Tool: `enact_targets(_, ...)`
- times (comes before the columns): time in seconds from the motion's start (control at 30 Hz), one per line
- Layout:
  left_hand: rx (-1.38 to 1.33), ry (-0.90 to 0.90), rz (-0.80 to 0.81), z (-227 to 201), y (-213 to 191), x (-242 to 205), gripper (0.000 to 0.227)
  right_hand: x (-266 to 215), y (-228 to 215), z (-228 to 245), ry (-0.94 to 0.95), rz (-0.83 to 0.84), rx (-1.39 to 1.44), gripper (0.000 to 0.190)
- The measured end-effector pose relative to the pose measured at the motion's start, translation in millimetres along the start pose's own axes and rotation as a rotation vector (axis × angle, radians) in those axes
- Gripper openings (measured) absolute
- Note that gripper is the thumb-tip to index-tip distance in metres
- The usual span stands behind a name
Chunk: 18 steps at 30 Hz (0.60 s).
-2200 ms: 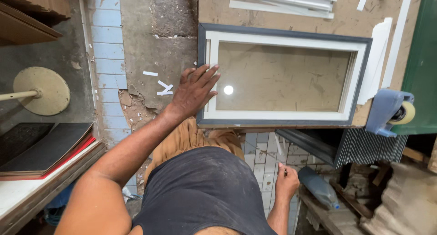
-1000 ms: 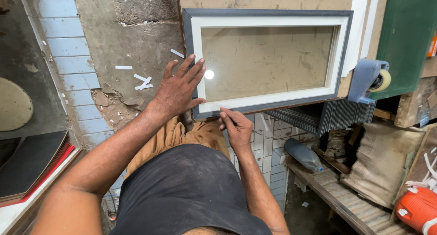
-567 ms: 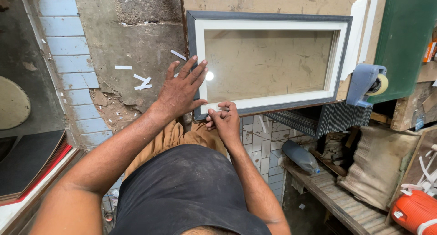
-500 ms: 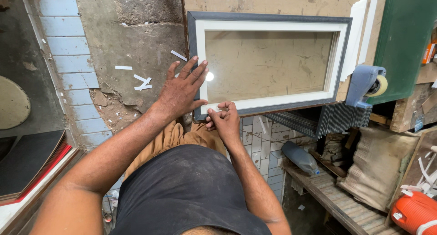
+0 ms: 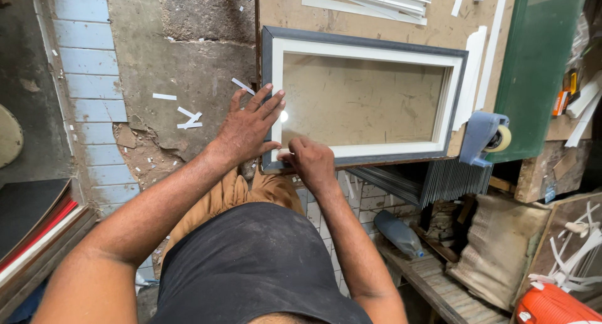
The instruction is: The person assembles a picture frame by placing white strips along the inner edges of a black frame and securing them with clear tape. They repeatedly adjust the frame's position on the workbench and press the tape to ensure adhesion.
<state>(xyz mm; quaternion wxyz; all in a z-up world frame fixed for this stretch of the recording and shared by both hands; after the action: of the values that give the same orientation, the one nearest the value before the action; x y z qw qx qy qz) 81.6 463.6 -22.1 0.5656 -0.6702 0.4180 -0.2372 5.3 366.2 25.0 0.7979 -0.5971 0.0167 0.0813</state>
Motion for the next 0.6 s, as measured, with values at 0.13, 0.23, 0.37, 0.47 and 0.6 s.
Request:
enact_targets(0.13,-0.004,-0.014,-0.013,-1.8,-3.0,-0.8,0.099,-15.3,-2.2,-0.5,-0.097,-0.099,0.031,0.040)
enact_targets(0.23,-0.037,-0.027,-0.065,-0.2,-3.9,-1.3,0.099,-27.2,-5.2,-2.6,-0.084,-0.137,0.036,0.050)
enact_targets(0.37,-0.107,0.003,-0.191,-3.4,-4.0,-9.7,0.096,-43.4,-23.6,-13.2,-0.107,-0.203,0.067,0.054)
enact_targets(0.47,-0.279,-0.050,-0.209,-1.9,-0.5,-13.0,0.097,-60.0,-47.6,-48.7,-0.002,-0.304,0.088,0.054)
enact_targets(0.6,-0.613,-0.215,-0.293,-13.9,4.7,-29.2,0.100,-115.9,-86.6,-156.0,0.325,-0.472,0.065,0.043)
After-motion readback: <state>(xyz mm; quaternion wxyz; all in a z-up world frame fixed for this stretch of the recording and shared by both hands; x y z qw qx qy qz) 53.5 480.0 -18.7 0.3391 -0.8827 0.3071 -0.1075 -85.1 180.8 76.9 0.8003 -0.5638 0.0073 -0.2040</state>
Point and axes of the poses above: each hand's wrist, its own x-axis towards the middle knuckle, its own y-axis out of the palm, z = x × y, the point moved 9 cm from there along x, towards the middle knuckle, and after that the axes turned 4 degrees about z, right-handed, at the moved point
